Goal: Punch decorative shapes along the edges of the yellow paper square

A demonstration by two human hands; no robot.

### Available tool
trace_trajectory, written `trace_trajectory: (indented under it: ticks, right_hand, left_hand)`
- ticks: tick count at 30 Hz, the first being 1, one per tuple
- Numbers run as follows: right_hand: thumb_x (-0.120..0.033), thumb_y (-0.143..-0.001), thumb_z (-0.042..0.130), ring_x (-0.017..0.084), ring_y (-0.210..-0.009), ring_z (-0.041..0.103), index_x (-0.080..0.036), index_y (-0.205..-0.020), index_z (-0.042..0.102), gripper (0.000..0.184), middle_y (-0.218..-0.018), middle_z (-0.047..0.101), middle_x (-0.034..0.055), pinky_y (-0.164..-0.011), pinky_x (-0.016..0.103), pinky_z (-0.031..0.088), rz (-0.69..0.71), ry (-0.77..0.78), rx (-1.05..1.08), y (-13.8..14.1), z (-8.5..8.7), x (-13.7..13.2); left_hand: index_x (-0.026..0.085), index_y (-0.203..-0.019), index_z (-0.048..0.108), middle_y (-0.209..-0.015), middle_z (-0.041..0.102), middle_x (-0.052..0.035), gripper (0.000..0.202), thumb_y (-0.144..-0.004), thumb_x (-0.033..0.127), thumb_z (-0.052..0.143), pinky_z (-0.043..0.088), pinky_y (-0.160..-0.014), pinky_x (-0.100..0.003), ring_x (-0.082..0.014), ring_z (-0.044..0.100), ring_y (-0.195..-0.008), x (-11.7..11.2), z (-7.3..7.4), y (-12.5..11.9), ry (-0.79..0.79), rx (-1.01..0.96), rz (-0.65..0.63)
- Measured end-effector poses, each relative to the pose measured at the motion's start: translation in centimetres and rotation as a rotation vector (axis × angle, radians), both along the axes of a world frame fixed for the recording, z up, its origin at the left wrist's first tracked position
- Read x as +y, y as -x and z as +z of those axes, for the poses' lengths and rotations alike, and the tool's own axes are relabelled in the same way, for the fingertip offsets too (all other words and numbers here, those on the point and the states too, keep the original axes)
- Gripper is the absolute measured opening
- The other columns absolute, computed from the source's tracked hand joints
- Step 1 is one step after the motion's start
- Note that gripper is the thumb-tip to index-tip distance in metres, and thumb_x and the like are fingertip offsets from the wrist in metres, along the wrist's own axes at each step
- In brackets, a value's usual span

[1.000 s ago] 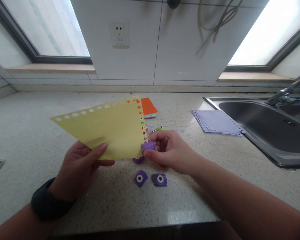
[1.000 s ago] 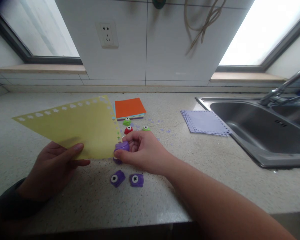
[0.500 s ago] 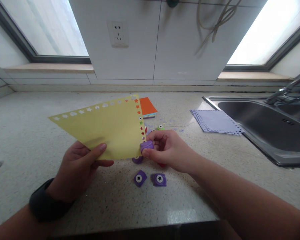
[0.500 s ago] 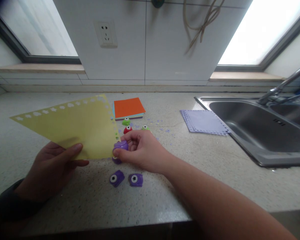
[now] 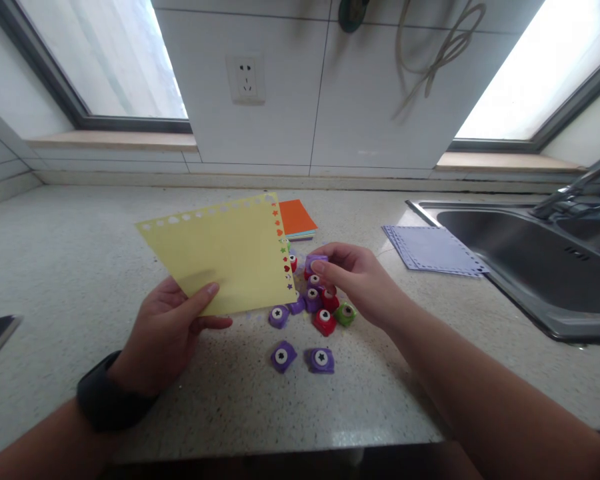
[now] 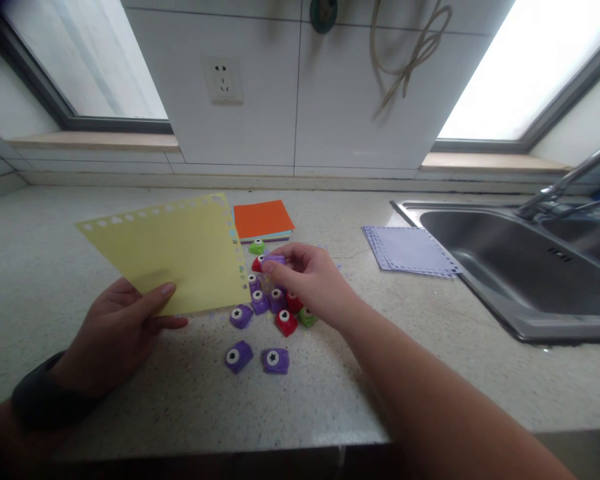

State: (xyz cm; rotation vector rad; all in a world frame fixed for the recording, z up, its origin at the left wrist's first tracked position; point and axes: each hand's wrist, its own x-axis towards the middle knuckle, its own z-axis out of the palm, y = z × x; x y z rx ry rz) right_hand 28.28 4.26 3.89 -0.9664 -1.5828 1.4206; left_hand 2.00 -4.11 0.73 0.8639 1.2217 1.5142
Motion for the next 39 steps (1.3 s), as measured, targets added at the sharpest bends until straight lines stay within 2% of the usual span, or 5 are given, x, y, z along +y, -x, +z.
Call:
trace_trajectory:
  ticks: [12, 21, 27, 32, 39]
  right_hand:
    - [-0.044, -0.087, 0.068, 0.019, -0.074, 0.059, -0.019, -0.094, 0.075, 0.028, -0.085, 0.073, 0.0055, -0.068, 0.034, 0.044, -0.217, -0.277, -0.361, -1.3, -0.8, 2.7]
    - [-0.047, -0.089, 0.065, 0.018, -0.069, 0.059, -0.017, -0.095, 0.077, 0.033, -0.080, 0.073, 0.0072, -0.061, 0.032, 0.043, -0.236, -0.262, -0.547, -2.2, -1.8, 4.0]
    - [-0.048, -0.089, 0.063, 0.016, -0.062, 0.056, -0.016, -0.096, 0.077, 0.036, -0.074, 0.069, 0.0057, -0.055, 0.029, 0.040, -0.254, -0.215, -0.576, -2.5, -1.8, 4.4]
    - [-0.050, -0.088, 0.062, 0.019, -0.070, 0.062, -0.015, -0.097, 0.077, 0.038, -0.083, 0.074, 0.0081, -0.061, 0.031, 0.043, -0.306, -0.206, -0.619, -2.9, -1.7, 4.9]
    - [-0.047, -0.087, 0.063, 0.023, -0.076, 0.066, -0.014, -0.092, 0.079, 0.037, -0.084, 0.077, 0.0102, -0.066, 0.034, 0.041, -0.319, -0.231, -0.718, -3.6, -1.8, 5.5]
  left_hand:
    - [0.021, -0.113, 0.072, -0.120, 0.076, -0.0088, 0.035, -0.079, 0.021, 0.080, 0.064, -0.050, -0.021, -0.0217, 0.077, -0.087, 0.3, -0.2, 0.1, 0.026, 0.003, 0.008]
    - [0.019, -0.100, 0.077, -0.102, 0.077, -0.0051, 0.027, -0.075, 0.024, 0.085, 0.050, -0.039, -0.016, -0.0071, 0.059, -0.052, 0.4, -0.5, 0.2, -0.057, 0.017, 0.006]
    - [0.022, -0.098, 0.079, -0.095, 0.076, -0.0047, 0.027, -0.072, 0.026, 0.087, 0.044, -0.038, -0.015, -0.0103, 0.058, -0.060, 0.4, -0.5, -0.1, -0.074, 0.060, 0.003]
    - [0.023, -0.097, 0.079, -0.087, 0.073, -0.0033, 0.023, -0.074, 0.027, 0.085, 0.036, -0.036, -0.014, -0.0072, 0.046, -0.052, 0.1, -0.4, -0.4, -0.077, 0.101, 0.000]
    - [0.023, -0.097, 0.079, -0.087, 0.073, -0.0040, 0.024, -0.074, 0.027, 0.085, 0.035, -0.035, -0.016, -0.0072, 0.044, -0.049, 0.0, -0.2, -0.4, -0.076, 0.105, 0.018]
